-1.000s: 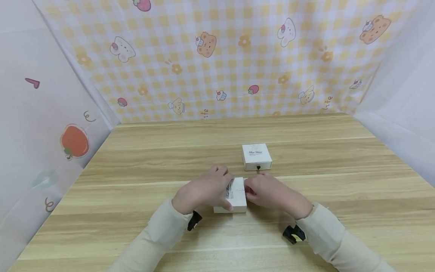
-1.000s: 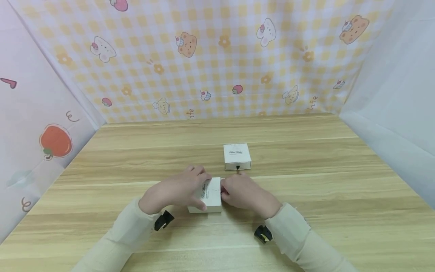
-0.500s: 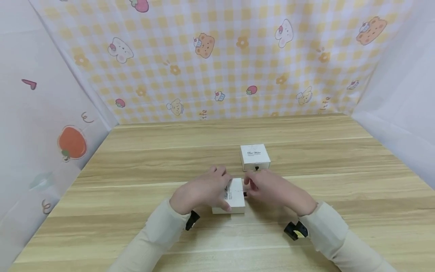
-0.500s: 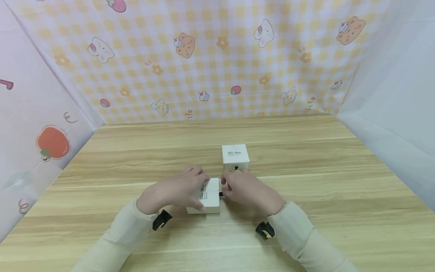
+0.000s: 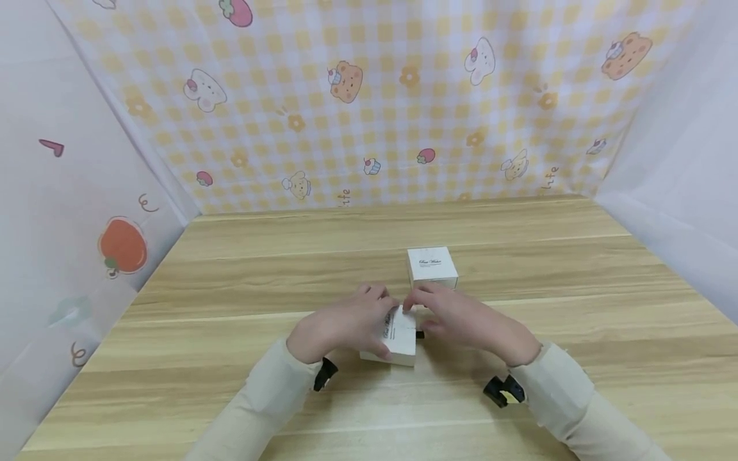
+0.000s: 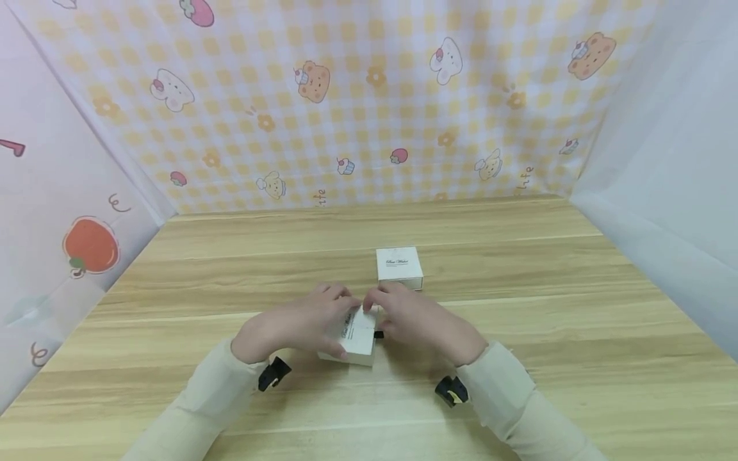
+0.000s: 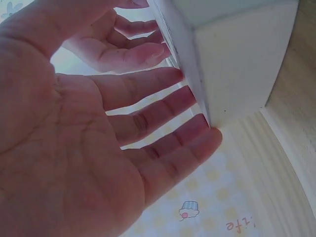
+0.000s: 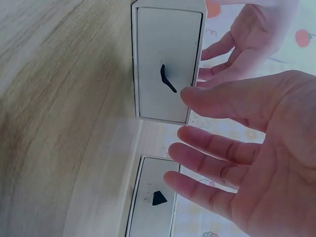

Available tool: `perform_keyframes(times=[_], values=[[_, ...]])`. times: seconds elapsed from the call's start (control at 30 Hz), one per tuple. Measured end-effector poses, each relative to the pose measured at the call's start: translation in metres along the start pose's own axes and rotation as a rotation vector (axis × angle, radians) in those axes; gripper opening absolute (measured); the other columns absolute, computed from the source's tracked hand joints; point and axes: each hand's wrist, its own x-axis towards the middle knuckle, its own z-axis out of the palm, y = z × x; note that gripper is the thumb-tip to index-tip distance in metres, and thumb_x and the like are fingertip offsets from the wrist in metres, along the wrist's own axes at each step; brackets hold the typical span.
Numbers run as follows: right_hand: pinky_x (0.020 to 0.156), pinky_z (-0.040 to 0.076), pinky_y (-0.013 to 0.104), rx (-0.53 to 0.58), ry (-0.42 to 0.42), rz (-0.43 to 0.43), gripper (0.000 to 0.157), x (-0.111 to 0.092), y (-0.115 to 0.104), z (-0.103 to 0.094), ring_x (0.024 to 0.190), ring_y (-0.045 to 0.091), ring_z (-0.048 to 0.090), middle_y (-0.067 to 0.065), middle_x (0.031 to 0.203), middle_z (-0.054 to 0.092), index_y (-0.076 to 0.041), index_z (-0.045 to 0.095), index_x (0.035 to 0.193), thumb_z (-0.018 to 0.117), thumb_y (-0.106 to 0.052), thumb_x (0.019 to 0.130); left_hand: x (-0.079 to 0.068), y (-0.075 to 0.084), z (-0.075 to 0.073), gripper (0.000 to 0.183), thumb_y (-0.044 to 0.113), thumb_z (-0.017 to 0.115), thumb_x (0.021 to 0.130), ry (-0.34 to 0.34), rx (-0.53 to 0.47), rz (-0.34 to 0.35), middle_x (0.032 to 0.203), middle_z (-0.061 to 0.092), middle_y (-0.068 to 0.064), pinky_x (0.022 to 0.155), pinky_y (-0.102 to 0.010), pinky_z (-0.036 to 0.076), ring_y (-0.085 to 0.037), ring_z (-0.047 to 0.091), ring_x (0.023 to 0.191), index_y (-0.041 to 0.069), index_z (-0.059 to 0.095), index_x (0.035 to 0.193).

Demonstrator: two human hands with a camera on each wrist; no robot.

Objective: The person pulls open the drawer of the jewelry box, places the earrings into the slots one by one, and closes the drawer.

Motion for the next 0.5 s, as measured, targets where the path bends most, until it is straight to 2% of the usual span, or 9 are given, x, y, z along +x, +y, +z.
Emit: perform_keyframes(times=[0.27, 0.5], values=[[0.078, 0.049, 0.032, -0.053, 0.02, -0.076, 0.034, -0.0015, 0.0012, -0.0001, 0.091, 0.016, 0.052, 0.002, 0.104, 0.054, -0.016, 0.064, 0.11, 0.071, -0.006, 0.079, 0.0018, -0.0022, -0.0008, 0.067, 0.023, 0.081, 0.071, -0.011, -0.037, 0.043, 0.12, 0.048, -0.002, 0.092, -0.031, 0.041, -0.018, 0.041, 0.108, 0.007, 0.052, 0.129], [0.08, 0.049, 0.033, -0.049, 0.037, -0.074, 0.024, -0.0014, 0.0008, 0.0012, 0.092, 0.016, 0.054, 0.001, 0.101, 0.056, -0.017, 0.065, 0.101, 0.072, -0.01, 0.079, 0.0021, -0.0046, -0.0015, 0.063, 0.011, 0.078, 0.071, -0.009, -0.072, 0.055, 0.13, 0.046, -0.005, 0.097, -0.033, 0.04, -0.02, 0.044, 0.115, 0.01, 0.052, 0.129]])
